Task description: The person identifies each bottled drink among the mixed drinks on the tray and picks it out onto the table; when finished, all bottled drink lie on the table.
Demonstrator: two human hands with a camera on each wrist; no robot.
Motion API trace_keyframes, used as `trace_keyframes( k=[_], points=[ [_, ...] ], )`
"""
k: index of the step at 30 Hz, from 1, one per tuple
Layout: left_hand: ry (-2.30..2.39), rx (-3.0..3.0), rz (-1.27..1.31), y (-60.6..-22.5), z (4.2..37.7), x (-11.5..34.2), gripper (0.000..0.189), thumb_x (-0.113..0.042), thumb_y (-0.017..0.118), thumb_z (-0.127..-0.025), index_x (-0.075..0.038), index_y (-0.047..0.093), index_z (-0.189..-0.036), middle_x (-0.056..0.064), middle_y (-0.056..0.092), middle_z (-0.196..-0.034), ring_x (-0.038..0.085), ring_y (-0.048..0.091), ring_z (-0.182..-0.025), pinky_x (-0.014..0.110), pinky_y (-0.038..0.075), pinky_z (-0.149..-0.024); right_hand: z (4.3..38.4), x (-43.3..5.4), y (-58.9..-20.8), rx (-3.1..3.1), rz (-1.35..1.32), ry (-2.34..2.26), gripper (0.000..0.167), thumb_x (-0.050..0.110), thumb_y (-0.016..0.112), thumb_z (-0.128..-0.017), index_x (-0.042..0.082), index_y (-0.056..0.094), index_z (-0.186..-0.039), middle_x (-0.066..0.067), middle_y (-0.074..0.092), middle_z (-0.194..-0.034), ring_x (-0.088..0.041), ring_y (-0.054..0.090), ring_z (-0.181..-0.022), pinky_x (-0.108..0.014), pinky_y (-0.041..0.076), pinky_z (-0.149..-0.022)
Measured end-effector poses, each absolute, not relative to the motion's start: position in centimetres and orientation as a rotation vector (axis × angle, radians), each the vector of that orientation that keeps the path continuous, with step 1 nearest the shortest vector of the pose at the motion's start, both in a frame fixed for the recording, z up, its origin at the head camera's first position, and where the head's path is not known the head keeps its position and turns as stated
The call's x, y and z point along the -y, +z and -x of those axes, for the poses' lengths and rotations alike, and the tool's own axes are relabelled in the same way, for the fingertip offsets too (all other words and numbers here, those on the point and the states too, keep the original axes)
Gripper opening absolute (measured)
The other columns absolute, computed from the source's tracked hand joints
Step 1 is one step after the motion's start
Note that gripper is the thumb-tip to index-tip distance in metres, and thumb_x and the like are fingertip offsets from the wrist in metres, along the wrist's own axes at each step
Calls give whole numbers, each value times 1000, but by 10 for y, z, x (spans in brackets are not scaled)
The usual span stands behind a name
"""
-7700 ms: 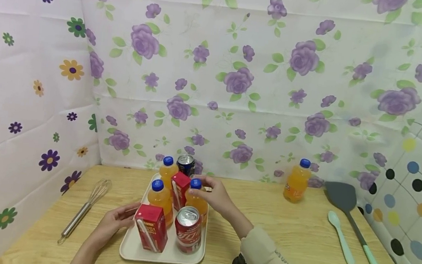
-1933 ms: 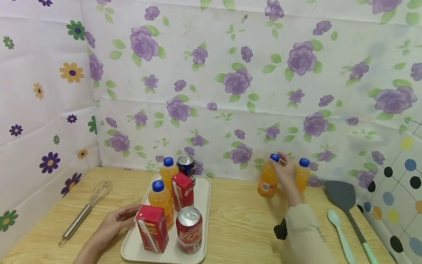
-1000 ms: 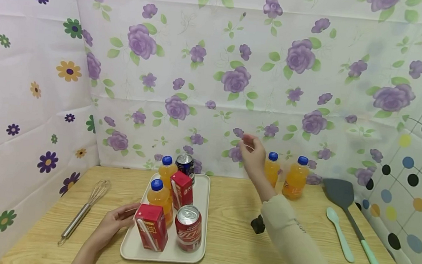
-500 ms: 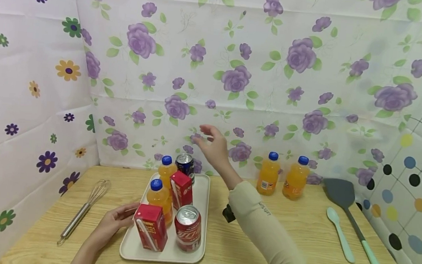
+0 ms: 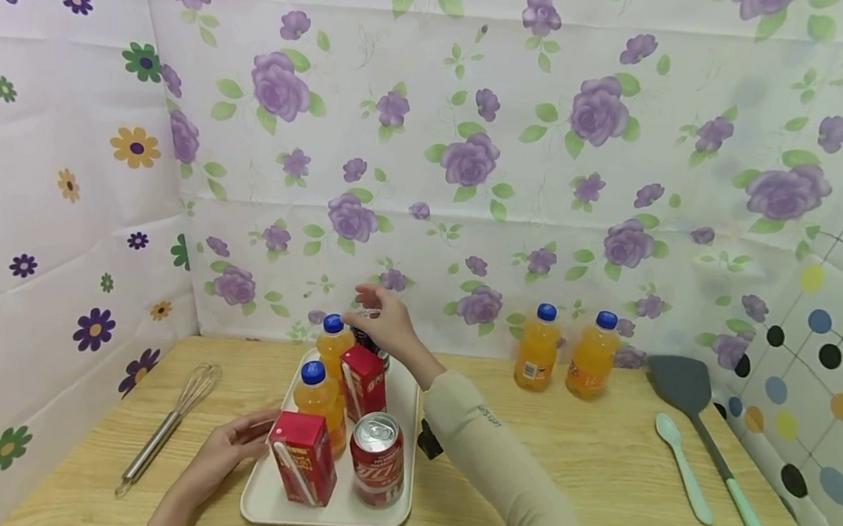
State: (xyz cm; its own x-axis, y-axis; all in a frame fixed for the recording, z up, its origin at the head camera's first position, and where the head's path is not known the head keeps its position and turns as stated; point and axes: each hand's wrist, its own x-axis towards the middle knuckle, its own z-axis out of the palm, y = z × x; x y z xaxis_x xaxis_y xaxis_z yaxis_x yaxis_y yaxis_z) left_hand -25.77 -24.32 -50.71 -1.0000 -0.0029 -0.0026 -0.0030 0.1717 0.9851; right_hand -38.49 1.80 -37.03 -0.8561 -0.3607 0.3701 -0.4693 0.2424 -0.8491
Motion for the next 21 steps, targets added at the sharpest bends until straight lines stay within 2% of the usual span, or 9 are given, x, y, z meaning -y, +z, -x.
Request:
trace_keyframes(
  k=[4, 9, 14, 17, 21],
  points=[
    [2025, -2401, 1, -507, 258, 242, 55, 10, 58, -84, 7, 48, -138, 23, 48, -146, 38, 46, -136, 10, 49, -91, 386, -10, -378, 2496, -892, 1608, 60, 19, 71, -88, 5, 47, -141, -21, 60, -132, -38, 56, -124, -47, 49, -105],
    [2032, -2396, 27, -508, 257, 241, 56, 11, 59, -83, 6, 50, -137, 23, 49, -145, 38, 47, -134, 11, 50, -90, 382, 0, -382, 2614, -950, 1519, 64, 22, 72, -88, 4, 45, -143, -19, 57, -138, -36, 52, -130, -46, 46, -109],
    [2021, -2418, 14, -508, 256, 241, 56, 10, 60, -82, 8, 50, -137, 25, 48, -145, 32, 53, -131, 11, 50, -90, 379, 9, -381, 2696, -940, 1398, 66, 29, 72, -88, 7, 46, -144, -13, 53, -145, -31, 49, -135, -43, 46, -110],
    [2020, -2434, 12, -507, 256, 241, 56, 10, 60, -81, 8, 50, -136, 25, 48, -144, 29, 55, -129, 11, 50, -90, 379, 12, -377, 2706, -925, 1410, 64, 28, 71, -88, 8, 47, -144, -12, 56, -142, -31, 51, -133, -43, 46, -109],
    [2036, -2422, 19, -508, 256, 241, 55, 11, 60, -81, 7, 51, -136, 24, 50, -144, 34, 52, -131, 10, 49, -90, 379, 15, -377, 2705, -899, 1464, 61, 26, 70, -89, 6, 48, -142, -14, 58, -139, -31, 55, -129, -42, 49, -107]
  ],
)
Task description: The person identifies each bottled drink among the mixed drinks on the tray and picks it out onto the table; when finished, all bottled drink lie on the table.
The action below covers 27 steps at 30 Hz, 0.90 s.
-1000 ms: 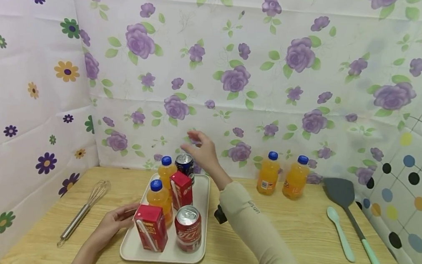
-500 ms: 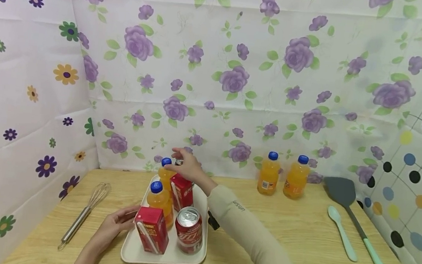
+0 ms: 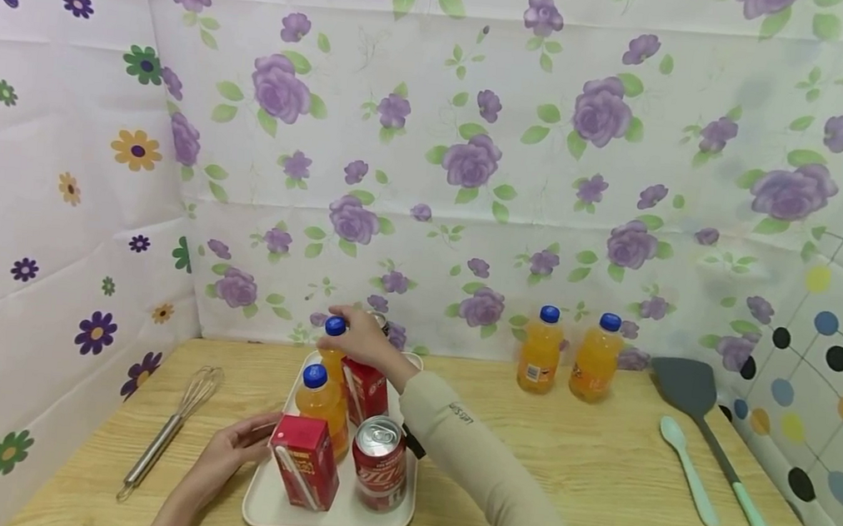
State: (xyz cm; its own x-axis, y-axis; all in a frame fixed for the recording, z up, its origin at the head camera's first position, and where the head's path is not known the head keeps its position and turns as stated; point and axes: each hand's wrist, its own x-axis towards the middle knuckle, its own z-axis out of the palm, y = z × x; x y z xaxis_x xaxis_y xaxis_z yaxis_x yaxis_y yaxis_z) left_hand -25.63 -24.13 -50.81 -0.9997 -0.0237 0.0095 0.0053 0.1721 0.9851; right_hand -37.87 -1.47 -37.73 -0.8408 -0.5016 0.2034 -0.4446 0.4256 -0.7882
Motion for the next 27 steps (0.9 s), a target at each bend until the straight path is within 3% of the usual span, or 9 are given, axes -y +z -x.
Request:
trace_keyframes(
  k=[9, 21, 27],
  points=[
    [-2020, 2405, -60, -513, 250, 244, 56, 11, 61, -82, 6, 51, -137, 22, 50, -145, 37, 49, -134, 10, 49, -91, 372, 15, -387, -2552, 800, -1487, 53, 21, 69, -90, 3, 53, -138, -19, 63, -131, -32, 59, -123, -41, 53, -101],
    [-2017, 2401, -36, -509, 254, 246, 56, 10, 61, -82, 6, 50, -137, 23, 50, -145, 36, 51, -132, 12, 50, -91, 377, 18, -384, -2681, 824, -1427, 42, 24, 72, -88, 6, 64, -125, -12, 70, -115, -20, 65, -98, -30, 58, -86],
    [-2038, 2378, -24, -509, 256, 242, 55, 12, 60, -82, 7, 51, -136, 24, 51, -144, 38, 50, -132, 11, 50, -90, 378, 15, -379, -2736, 833, -1369, 39, 26, 74, -86, 8, 67, -120, -9, 72, -106, -13, 60, -87, -22, 56, -77]
  ],
)
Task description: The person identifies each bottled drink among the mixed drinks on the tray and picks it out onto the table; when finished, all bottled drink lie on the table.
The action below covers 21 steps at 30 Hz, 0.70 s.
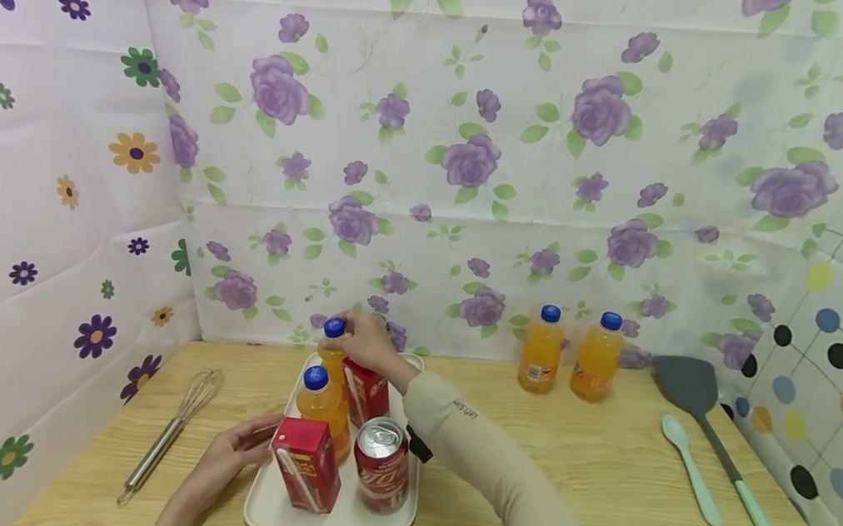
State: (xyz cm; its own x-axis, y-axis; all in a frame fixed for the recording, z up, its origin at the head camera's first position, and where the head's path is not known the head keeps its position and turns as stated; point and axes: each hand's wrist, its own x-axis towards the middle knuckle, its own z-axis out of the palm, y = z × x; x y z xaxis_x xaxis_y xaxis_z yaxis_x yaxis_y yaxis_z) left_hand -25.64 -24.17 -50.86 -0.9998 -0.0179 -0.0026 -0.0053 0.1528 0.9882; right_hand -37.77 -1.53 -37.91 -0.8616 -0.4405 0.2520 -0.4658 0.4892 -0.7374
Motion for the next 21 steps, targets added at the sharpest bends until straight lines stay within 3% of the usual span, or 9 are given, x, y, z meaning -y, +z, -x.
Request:
trace_keyframes(
  k=[8, 15, 21],
  points=[
    [-2035, 2378, -15, -509, 257, 241, 54, 11, 60, -83, 7, 51, -136, 24, 51, -144, 36, 50, -132, 10, 49, -90, 376, 9, -372, 2640, -834, 1303, 38, 26, 76, -84, 10, 69, -117, -8, 68, -90, -12, 51, -78, -17, 42, -68],
    [-2028, 2383, -18, -511, 257, 243, 55, 11, 61, -82, 7, 51, -136, 23, 51, -143, 32, 53, -130, 11, 50, -90, 375, 11, -355, 2510, -814, 1457, 39, 23, 77, -83, 8, 68, -119, -9, 73, -112, -21, 69, -101, -24, 57, -83],
    [-2059, 2387, -20, -510, 257, 243, 55, 9, 61, -83, 6, 50, -137, 22, 50, -144, 34, 51, -132, 11, 49, -91, 367, 14, -310, 2287, -882, 1774, 41, 11, 72, -86, 0, 64, -124, -18, 71, -118, -27, 69, -109, -27, 58, -88]
  ],
)
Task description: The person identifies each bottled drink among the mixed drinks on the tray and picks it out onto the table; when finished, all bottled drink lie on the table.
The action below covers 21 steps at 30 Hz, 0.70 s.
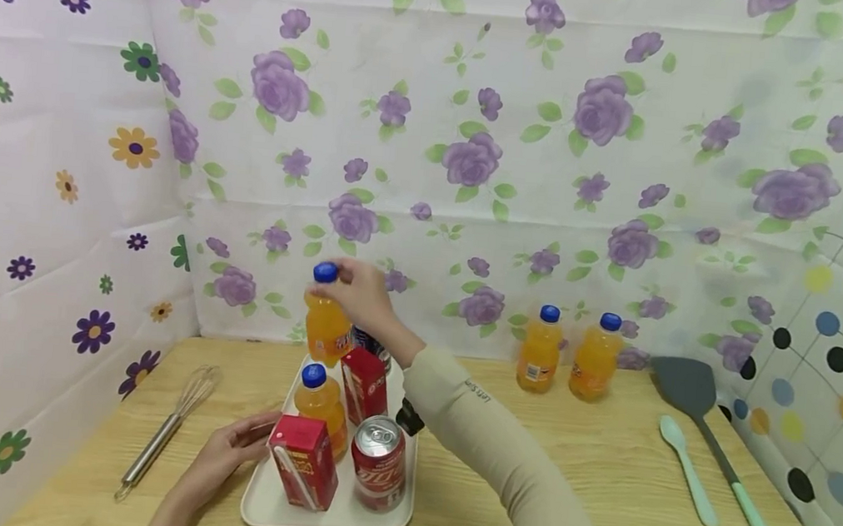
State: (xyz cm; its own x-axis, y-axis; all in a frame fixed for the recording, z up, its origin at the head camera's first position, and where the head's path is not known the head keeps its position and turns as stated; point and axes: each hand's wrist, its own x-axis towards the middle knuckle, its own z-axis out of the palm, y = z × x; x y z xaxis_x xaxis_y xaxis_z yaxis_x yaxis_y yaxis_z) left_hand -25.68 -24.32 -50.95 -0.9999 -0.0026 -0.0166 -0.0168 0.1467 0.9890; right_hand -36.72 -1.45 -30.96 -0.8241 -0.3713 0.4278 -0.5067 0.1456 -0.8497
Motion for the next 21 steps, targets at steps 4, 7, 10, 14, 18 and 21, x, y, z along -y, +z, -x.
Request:
trace_keyframes(
  k=[4, 7, 10, 14, 18, 21],
  points=[
    [2041, -2387, 0, -508, 257, 243, 55, 9, 62, -82, 6, 51, -136, 22, 51, -144, 35, 50, -133, 9, 48, -90, 364, 12, -277, 2182, -840, 1840, 45, 10, 73, -85, -1, 61, -127, -19, 69, -120, -27, 68, -111, -28, 57, -92],
    [2043, -2389, 1, -508, 257, 244, 55, 9, 61, -82, 6, 51, -136, 22, 50, -145, 35, 49, -134, 9, 48, -90, 362, 7, -260, 2108, -794, 1845, 45, 10, 74, -84, 0, 63, -126, -17, 69, -120, -26, 68, -112, -28, 56, -92],
    [2048, -2378, 0, -509, 257, 243, 55, 9, 61, -83, 6, 51, -137, 22, 50, -145, 36, 48, -134, 9, 48, -90, 360, -4, -248, 2045, -745, 1874, 44, 11, 75, -83, 0, 64, -124, -18, 70, -119, -25, 68, -111, -28, 57, -92],
    [2047, -2361, -3, -507, 257, 243, 55, 9, 60, -84, 6, 49, -138, 22, 49, -146, 37, 47, -136, 9, 48, -91, 359, -24, -237, 1970, -641, 1942, 44, 14, 76, -83, 2, 65, -124, -17, 71, -117, -23, 70, -108, -27, 57, -91],
    [2035, -2360, -10, -506, 257, 245, 55, 8, 60, -84, 7, 48, -139, 22, 48, -146, 37, 45, -137, 10, 48, -92, 357, -45, -231, 1912, -576, 1933, 45, 15, 78, -81, 4, 66, -123, -16, 71, -116, -20, 71, -106, -27, 57, -92],
    [2033, -2366, -5, -506, 256, 245, 56, 8, 60, -84, 7, 48, -138, 22, 48, -146, 37, 45, -137, 10, 48, -92, 356, -62, -230, 1884, -555, 1904, 46, 15, 79, -80, 4, 67, -122, -15, 72, -115, -16, 72, -102, -26, 57, -90]
  ],
)
